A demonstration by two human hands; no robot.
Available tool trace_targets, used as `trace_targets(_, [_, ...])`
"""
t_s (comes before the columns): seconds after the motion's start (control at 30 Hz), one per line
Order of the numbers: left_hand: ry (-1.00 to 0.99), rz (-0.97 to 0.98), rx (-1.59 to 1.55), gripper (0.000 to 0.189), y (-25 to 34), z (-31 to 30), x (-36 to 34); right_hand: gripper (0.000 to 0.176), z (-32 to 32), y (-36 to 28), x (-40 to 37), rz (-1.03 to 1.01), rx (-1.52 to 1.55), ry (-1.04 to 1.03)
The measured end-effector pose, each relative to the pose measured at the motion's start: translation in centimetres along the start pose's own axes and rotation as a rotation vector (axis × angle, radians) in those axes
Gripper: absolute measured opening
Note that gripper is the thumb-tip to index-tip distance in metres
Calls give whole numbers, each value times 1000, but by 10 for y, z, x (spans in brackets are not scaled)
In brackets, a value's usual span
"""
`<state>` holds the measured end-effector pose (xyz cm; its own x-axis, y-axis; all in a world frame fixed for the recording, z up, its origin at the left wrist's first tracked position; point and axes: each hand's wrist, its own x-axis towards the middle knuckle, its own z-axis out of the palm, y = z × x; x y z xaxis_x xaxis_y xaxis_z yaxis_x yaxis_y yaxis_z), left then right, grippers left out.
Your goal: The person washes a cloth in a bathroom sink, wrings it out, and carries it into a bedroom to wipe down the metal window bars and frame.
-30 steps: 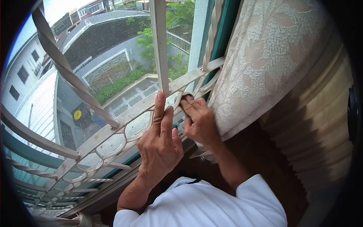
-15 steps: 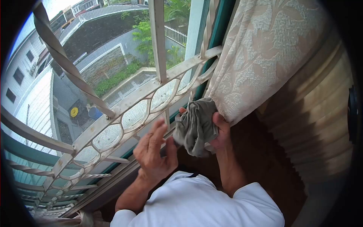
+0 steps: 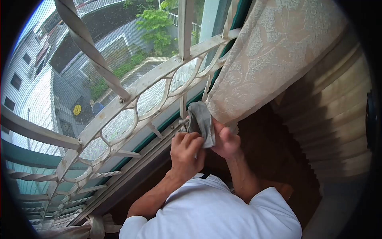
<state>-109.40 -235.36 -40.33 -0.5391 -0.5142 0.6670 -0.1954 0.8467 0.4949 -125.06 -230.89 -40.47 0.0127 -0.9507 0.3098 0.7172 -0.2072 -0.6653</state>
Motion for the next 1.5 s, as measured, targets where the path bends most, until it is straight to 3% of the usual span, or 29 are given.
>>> trace_targets(0.07, [-52,-367,-452,32,-11,-8,-12,84,-2,3,-3,-23,-28,33])
trace_targets(0.1, [-47,-616,-746,17,-13,-16,-15,83,-7,10,-7,-65,-283,191])
trace_targets(0.13, [-71,-623,-746,17,-16,-24,-13,84,-11,17,-12,-99,-536,351])
trace_targets(0.2, [121,-774,-1057,12,-27,-36,-6,81,-17,23,-17,-109,-600,475])
trace_targets(0.23, [103,-781,-1053,12,-29,-41,-3,78,-20,23,-23,-91,-636,454])
trace_targets(0.3, [249,-795,-1064,14,-32,-50,-1,68,-25,24,-34,-49,-597,455])
trace_targets(0.4, [152,-776,-1229,12,-40,-65,-12,66,-41,26,-55,11,-478,463])
trace_targets(0.47, [89,-822,-1161,15,-33,-59,-19,59,-36,31,-57,30,-645,524])
trace_targets(0.53, [-92,-845,-1202,18,-40,-49,-36,56,-15,37,-53,-159,-1607,536])
trace_targets(0.57, [-115,-853,-1185,21,-44,-44,-43,56,-2,38,-53,-191,-1674,498])
trace_targets(0.7, [-75,-890,-1274,17,-27,-47,-33,61,49,57,-54,-347,-1441,456])
trace_targets(0.8, [-151,-750,-1040,9,-45,-47,-46,55,64,77,-52,-250,-1342,373])
trace_targets(0.9, [-48,-716,-1060,7,-56,-47,-58,35,51,90,-49,-72,-1065,393])
trace_targets(0.93, [-36,-720,-1059,7,-58,-50,-61,35,45,89,-49,-65,-1065,383])
trace_targets(1.0, [-47,-804,-1156,11,-59,-57,-67,39,33,81,-48,62,-741,312])
trace_targets(1.03, [-39,-807,-1161,11,-57,-59,-70,27,32,76,-49,122,-611,361])
trace_targets(1.07, [-36,-845,-1090,12,-55,-62,-72,27,27,72,-50,130,-617,357])
trace_targets(1.13, [-29,-884,-1026,13,-55,-63,-77,20,15,66,-53,165,-346,241])
trace_targets(1.2, [55,-829,-1120,19,-57,-63,-80,23,20,57,-52,188,-423,256])
trace_targets(1.27, [35,-870,-1162,22,-55,-65,-80,18,16,49,-54,239,-284,268])
trace_targets(1.4, [25,-807,-1317,23,-56,-50,-87,26,16,33,-56,228,-347,358])
trace_targets(1.5, [120,-862,-1406,15,-56,-40,-88,23,-1,18,-66,89,-140,388])
